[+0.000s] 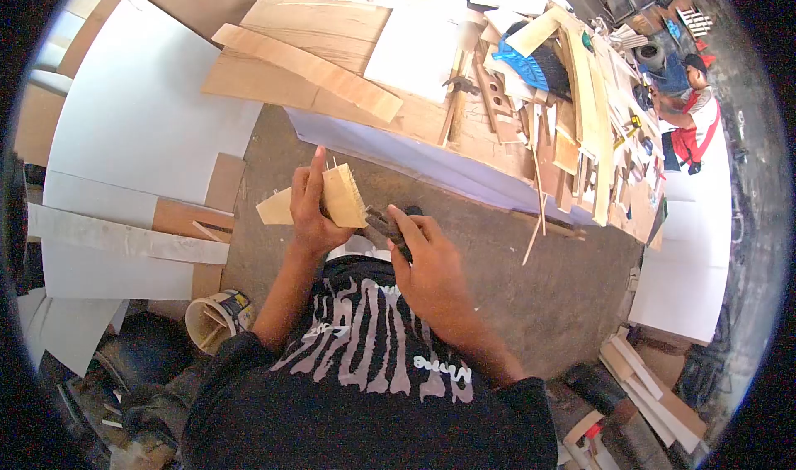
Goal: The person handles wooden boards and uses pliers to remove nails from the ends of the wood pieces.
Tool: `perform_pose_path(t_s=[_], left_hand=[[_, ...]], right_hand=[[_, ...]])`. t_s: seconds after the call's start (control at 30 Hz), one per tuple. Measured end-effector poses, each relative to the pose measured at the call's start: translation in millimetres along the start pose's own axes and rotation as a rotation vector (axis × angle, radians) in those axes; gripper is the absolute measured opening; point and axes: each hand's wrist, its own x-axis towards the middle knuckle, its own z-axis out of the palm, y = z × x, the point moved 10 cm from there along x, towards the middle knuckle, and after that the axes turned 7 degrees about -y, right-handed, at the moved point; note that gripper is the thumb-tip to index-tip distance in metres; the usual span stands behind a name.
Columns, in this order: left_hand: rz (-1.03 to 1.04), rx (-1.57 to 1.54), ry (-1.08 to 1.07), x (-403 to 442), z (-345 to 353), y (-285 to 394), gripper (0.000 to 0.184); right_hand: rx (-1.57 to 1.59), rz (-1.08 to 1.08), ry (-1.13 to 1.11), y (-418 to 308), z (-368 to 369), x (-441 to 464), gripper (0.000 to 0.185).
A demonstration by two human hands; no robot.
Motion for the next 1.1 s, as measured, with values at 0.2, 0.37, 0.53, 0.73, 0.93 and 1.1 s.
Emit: perform_pose_path(t_s=[0.2, 0.37, 0.53, 0.73, 0.93, 1.1], left_hand=[[-0.003, 0.049, 0.037, -3.7, -3.3, -0.2, 0.101], [0.003, 0.077, 0.062, -10.5, -2.0, -2.1, 0.101], [-0.080, 0.081, 0.083, -12.5, -5.3, -9.1, 0.105], [-0.026, 0.077, 0.088, -8.8, -6.0, -2.0, 0.102], [-0.060, 0.123, 0.147, -12.7, -2.0, -3.9, 0.103], [-0.079, 0.215, 0.125, -14.3, 3.8, -0.4, 0.103]], right_hand=[[-0.034, -0.019, 0.023, -4.4, 3.3, 0.4, 0.047], [-0.066, -0.001, 0.012, -10.5, 5.2, 0.0, 0.047], [-0.083, 0.030, -0.001, -6.3, 4.9, 0.7, 0.048], [-0.133, 0.020, -0.005, -7.3, 3.8, 3.9, 0.047], [-0.268, 0.104, 0.005, -11.6, 0.1, 5.5, 0.048], [-0.365, 0.151, -0.019, -6.6, -4.2, 8.4, 0.044]])
